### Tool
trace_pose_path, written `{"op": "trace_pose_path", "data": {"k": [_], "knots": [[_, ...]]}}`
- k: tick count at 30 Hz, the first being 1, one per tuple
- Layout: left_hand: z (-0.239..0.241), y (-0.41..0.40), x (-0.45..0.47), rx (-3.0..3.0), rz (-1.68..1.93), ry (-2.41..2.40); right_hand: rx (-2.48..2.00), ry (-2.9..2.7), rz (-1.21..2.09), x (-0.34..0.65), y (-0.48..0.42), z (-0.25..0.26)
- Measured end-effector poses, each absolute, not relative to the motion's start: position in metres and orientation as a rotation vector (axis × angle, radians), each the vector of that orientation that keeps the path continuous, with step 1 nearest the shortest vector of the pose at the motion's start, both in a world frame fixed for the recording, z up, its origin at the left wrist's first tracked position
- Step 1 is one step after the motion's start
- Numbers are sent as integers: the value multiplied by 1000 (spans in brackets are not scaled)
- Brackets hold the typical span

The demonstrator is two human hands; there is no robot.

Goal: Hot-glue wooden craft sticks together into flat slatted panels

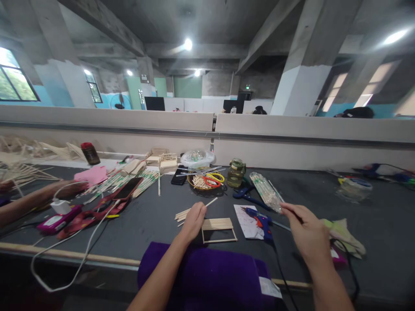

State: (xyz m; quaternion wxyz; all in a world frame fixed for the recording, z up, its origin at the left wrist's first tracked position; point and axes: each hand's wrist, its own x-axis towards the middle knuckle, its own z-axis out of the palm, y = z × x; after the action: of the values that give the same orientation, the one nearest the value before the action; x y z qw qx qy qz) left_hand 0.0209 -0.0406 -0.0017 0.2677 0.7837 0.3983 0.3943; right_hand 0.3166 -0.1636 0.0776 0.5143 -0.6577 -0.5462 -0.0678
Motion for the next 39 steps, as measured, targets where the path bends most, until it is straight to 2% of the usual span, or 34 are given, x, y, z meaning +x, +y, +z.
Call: {"op": "trace_pose_path", "data": {"k": [6,9,12,14,18,30,35,39], "knots": [[2,-37,20,2175,1236,1089,-1538,-1385,-270,323,-160,87],[4,-37,20,2211,1278,1116,-1572,-1442,-128,320,-148,82],[4,-37,20,2240,1227,1100,-1790,-1651,135,315,-125,61],[3,-38,20,2258,1165,1084,-1866,-1716,189,310,-111,44],[2,-39,21,2286,1090,1071,-1955,-1721,134,308,-98,27],[-1,-40,23,2214,925,934,-1899,-1694,49,308,-108,31],[-5,-38,24,2185,872,894,-2074,-1539,-94,299,-117,30],[-5,-38,26,2210,845,897,-1680,-1756,-158,266,-123,21]]}}
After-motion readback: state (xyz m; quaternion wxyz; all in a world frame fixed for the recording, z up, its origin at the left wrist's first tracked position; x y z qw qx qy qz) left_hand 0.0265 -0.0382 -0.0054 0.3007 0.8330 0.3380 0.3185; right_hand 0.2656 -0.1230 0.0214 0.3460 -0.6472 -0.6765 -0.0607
